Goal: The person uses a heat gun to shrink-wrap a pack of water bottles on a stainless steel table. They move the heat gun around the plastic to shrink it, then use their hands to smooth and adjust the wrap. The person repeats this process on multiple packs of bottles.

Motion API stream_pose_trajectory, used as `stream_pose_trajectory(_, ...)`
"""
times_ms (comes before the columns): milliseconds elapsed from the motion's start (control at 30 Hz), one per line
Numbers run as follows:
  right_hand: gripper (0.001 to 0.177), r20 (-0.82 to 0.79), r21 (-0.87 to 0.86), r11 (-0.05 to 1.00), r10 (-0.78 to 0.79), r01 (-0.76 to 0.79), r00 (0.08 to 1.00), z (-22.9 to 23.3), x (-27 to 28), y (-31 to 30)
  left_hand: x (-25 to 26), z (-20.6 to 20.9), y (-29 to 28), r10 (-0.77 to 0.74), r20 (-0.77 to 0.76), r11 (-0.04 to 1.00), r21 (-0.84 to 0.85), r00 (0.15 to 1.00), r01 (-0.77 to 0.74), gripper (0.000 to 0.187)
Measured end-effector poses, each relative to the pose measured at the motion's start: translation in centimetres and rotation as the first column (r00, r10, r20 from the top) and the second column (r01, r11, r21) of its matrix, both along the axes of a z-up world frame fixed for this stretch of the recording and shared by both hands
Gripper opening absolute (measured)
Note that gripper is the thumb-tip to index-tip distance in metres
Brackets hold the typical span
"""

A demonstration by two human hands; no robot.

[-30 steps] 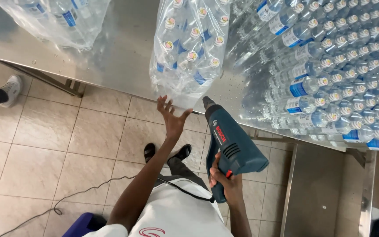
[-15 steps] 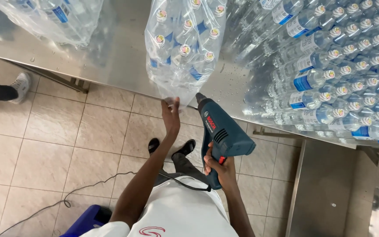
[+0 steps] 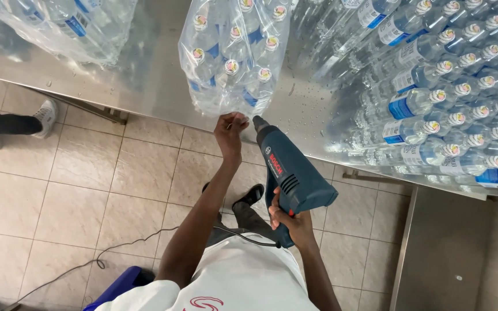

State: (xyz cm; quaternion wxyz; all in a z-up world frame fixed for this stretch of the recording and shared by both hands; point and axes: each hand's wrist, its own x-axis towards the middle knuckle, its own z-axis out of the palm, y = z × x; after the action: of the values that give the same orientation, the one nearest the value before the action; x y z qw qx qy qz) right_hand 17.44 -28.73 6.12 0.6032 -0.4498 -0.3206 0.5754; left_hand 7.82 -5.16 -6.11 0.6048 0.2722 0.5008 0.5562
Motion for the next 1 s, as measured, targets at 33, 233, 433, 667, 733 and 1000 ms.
stream_pose_trajectory(33, 0.035, 0.028, -0.004, 1.000, 0.002, -0.002, 1.000, 0.3, 0.4, -0.1, 0.5, -0.4, 0.4, 0.009, 0.027, 1.000, 0.021, 1.000, -0.010, 0.012)
stream_pose_trajectory(233, 0.035, -0.009, -0.093, 0.996, -0.004, 0.003, 1.000, 1.0, 1.9, -1.9, -1.8, 1.0, -0.8, -0.126, 0.068, 0.984, 0.134, 0.990, 0.116, 0.027)
stream_pose_trajectory(433, 0.043, -0.116, -0.245, 0.967, 0.039, -0.067, 0.992, -1.6, 2.8, -3.2, -6.5, -1.5, 0.8, 0.030, 0.202, 0.990, 0.132, 0.979, -0.058, 0.024)
stream_pose_trajectory(667, 0.013, 0.042, -0.062, 0.975, 0.217, -0.214, 0.975, -0.7, 1.3, -0.8, -10.3, 0.9, 0.2, 0.043, -0.026, 0.991, 0.125, 0.999, -0.039, 0.023)
stream_pose_trajectory(733, 0.018, -0.427, -0.136, 0.956, 0.180, -0.260, 0.886, -5.5, 0.5, -2.4, -13.0, -0.1, -3.3, 0.074, -0.079, 0.995, 0.078, 0.994, -0.068, 0.020)
stream_pose_trajectory(1000, 0.063, -0.640, -0.128, 0.952, 0.134, -0.277, 0.756, -8.3, -4.9, -4.4, -22.4, -8.0, -13.0, -0.207, -0.334, 0.977, -0.127, 0.920, 0.173, 0.029)
